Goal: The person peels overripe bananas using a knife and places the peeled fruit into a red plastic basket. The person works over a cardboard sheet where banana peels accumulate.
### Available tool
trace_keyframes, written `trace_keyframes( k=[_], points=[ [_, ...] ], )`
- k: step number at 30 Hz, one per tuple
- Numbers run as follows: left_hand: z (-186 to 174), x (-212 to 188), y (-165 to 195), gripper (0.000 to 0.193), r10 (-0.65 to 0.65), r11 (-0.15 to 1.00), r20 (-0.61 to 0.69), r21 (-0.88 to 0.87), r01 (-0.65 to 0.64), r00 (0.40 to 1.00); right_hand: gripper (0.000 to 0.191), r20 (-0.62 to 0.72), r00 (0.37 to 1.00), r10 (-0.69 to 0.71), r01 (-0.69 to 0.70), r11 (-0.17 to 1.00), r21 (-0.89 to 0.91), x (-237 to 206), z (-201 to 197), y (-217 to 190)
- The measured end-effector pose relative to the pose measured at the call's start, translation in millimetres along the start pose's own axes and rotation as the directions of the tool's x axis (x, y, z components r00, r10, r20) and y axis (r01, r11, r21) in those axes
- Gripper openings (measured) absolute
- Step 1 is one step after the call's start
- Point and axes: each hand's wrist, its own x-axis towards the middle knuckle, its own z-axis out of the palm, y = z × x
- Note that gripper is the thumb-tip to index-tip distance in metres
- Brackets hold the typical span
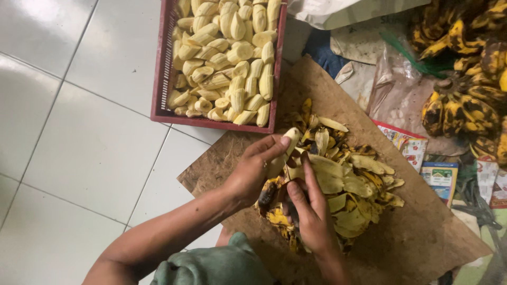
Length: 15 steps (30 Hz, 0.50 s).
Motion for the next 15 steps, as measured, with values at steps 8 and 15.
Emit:
trace_keyframes(
  k=[8, 15],
  points=[
    [2.8, -2.8, 11.6, 0.029, -0.016, 0.995, 0.058, -0.099, 0.022, 0.998, 0.072, 0.074, 0.997, 0.03, -0.033, 0.999, 0.041, -2.5, 13.1, -15.6],
    [-2.9, -3.4, 3.2, 0.031, -0.026, 0.997, 0.125, -0.067, 0.035, 0.992, 0.058, 0.047, 0.998, -0.045, 0.048, 0.996, -0.073, 10.6, 6.9, 13.7]
  ],
)
